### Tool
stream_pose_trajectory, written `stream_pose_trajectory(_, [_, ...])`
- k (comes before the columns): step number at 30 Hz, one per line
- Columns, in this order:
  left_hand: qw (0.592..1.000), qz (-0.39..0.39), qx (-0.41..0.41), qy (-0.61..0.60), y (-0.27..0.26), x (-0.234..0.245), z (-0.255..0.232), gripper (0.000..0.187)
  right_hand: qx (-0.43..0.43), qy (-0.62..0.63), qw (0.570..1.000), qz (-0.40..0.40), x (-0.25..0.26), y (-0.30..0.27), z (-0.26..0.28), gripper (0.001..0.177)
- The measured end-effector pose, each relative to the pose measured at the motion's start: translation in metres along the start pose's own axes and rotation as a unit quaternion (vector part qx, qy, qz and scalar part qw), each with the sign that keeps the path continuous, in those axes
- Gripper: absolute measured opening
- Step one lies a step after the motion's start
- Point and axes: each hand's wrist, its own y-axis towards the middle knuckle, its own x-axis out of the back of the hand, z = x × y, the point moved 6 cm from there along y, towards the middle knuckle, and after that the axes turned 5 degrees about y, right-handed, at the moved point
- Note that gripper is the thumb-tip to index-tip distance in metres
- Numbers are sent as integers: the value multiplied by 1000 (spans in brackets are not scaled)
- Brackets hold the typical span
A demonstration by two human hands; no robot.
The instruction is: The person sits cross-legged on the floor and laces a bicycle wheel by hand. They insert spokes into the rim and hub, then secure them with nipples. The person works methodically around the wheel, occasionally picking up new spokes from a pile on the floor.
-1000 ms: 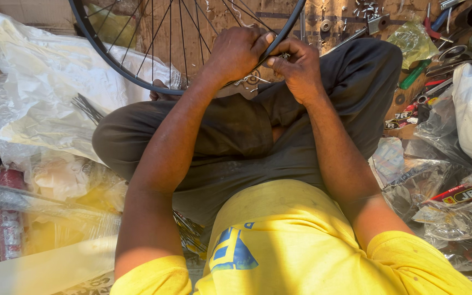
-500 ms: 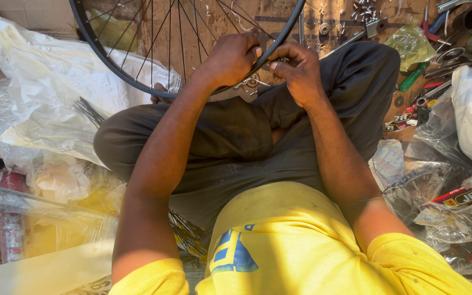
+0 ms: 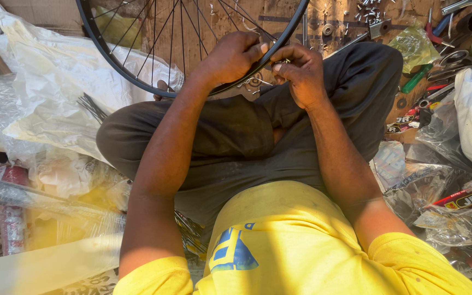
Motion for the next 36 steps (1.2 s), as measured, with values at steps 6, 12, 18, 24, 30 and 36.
stream_pose_trajectory(6, [990,-47,-26,130,-5,-2,-9,42,-20,-45,999,-3,2,1,-2,15])
stream_pose_trajectory(12, [969,-136,17,207,-39,27,-40,26,-106,-195,973,69,-11,-6,-12,19])
stream_pose_trajectory(18, [984,-115,-15,136,-32,27,-51,36,-131,-348,879,299,-59,-27,-25,18])
stream_pose_trajectory(24, [975,-23,1,220,-11,24,-46,21,-108,73,991,-13,0,-14,25,15])
stream_pose_trajectory(30, [983,-39,16,180,13,21,-44,17,-56,161,964,-206,34,-8,16,12])
stream_pose_trajectory(36, [983,-152,41,90,15,1,-49,20,-21,152,964,-218,32,-7,10,11])
